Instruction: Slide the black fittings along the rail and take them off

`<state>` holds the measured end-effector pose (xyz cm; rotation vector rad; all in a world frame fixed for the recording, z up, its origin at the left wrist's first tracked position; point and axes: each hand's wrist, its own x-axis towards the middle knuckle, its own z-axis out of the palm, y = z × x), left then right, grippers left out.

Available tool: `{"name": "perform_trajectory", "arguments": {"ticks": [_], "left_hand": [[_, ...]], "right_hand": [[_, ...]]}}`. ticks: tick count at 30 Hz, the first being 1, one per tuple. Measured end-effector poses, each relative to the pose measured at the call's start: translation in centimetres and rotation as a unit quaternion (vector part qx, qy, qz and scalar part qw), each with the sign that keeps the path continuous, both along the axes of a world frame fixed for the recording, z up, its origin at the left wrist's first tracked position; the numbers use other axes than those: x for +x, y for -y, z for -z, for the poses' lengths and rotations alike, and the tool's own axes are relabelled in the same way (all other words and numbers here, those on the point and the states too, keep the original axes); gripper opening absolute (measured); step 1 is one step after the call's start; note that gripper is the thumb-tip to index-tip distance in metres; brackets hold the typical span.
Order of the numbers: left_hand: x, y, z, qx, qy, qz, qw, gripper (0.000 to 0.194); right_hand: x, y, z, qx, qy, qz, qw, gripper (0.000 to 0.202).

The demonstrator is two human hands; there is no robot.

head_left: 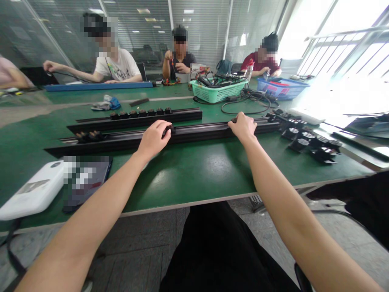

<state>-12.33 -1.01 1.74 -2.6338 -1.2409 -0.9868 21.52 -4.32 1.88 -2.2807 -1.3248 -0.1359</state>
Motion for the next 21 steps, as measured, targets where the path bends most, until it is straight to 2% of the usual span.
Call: {"name": "perform_trajectory", "arguments": {"ticks": [14,21], "left_hand": [[0.04,0.15,-0.06,0.001,0.002,0.001,1.0,0.037],[0.02,0.11,-0.03,0.003,0.002,0.004,1.0,0.037]], "right_hand": [[0.7,-0.39,0.35,0.017,0.014,0.005,1.0,0.035],[0.73,-0.51,0.32,0.0,0.012,0.006,1.0,0.033]]}}
